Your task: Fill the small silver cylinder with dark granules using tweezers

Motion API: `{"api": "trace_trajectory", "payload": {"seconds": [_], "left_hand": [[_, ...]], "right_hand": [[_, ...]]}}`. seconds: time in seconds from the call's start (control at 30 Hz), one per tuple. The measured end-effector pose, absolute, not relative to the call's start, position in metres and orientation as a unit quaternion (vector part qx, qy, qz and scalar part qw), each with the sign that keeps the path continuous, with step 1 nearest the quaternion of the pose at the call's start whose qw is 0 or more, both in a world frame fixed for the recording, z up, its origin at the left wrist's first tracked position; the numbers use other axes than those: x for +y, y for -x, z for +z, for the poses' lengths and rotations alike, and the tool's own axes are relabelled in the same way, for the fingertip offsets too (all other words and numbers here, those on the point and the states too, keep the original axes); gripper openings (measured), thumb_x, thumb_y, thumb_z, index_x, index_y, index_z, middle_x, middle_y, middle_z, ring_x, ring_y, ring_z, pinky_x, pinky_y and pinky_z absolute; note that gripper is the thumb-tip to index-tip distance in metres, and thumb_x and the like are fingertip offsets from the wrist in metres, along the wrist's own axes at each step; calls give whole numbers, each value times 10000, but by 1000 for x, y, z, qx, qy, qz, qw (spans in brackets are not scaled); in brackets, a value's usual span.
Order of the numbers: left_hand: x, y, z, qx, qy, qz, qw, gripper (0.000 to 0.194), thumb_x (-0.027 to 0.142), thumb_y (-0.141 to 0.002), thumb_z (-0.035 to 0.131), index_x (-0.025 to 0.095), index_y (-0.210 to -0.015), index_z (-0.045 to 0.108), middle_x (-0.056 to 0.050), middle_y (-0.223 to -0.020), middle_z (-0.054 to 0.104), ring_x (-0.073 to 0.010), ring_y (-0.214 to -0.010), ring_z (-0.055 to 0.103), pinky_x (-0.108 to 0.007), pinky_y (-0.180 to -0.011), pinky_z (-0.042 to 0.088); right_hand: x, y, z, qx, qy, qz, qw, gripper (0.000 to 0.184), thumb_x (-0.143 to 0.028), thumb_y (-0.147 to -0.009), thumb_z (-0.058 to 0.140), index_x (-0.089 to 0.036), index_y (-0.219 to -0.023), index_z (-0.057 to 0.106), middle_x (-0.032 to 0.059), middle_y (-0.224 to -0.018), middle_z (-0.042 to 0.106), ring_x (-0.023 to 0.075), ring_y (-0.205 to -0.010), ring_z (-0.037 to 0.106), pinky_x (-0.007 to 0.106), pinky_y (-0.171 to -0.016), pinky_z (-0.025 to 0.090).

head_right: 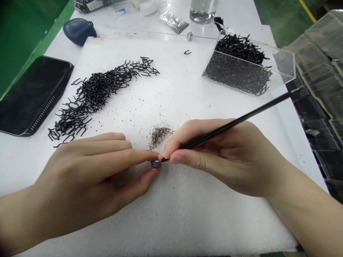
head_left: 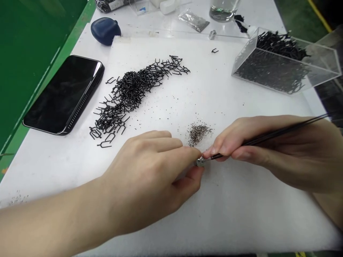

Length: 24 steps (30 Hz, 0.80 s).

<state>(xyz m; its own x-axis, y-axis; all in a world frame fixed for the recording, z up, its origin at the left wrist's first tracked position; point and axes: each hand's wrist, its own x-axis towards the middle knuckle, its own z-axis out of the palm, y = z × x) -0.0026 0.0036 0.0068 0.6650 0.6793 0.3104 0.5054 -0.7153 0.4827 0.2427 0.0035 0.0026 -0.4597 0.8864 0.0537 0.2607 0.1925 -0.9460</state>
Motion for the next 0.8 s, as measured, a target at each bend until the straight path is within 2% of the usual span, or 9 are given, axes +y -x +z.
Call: {"api": "trace_trajectory", "payload": {"seconds": [0.23,0.4,0.6,0.8], "left_hand": [[4,4,3,333,-895,238,177,167,184,-902,667,162,-747,725,37,-579,564,-99,-532,509,-256,-487,376],[1,4,3,335,-893,238,181,166,188,-907,661,168,-756,730,38,-584,577,-97,-532,508,-253,-484,382],[2,3,3,329,-892,246,187,122,174,-882,697,128,-783,752,30,-582,573,-105,-533,507,-271,-492,390],[2,3,6,334,-894,235,181,147,196,-898,681,163,-766,736,34,-601,593,-107,-548,515,-264,-501,395]], "right_hand": [[1,-244,3,-710,397,483,322,112,-223,-938,724,-307,-992,775,-7,-957,791,166,-934,768,255,-882,656],[4,-243,2,-705,402,486,325,85,-243,-937,728,-306,-968,776,-8,-927,792,167,-911,773,246,-843,663],[2,-244,3,-708,394,491,321,84,-250,-942,725,-305,-982,774,-7,-955,791,164,-940,769,247,-890,653],[1,-244,3,-697,408,493,323,87,-251,-939,727,-316,-971,777,0,-945,788,175,-929,768,250,-843,656]]}}
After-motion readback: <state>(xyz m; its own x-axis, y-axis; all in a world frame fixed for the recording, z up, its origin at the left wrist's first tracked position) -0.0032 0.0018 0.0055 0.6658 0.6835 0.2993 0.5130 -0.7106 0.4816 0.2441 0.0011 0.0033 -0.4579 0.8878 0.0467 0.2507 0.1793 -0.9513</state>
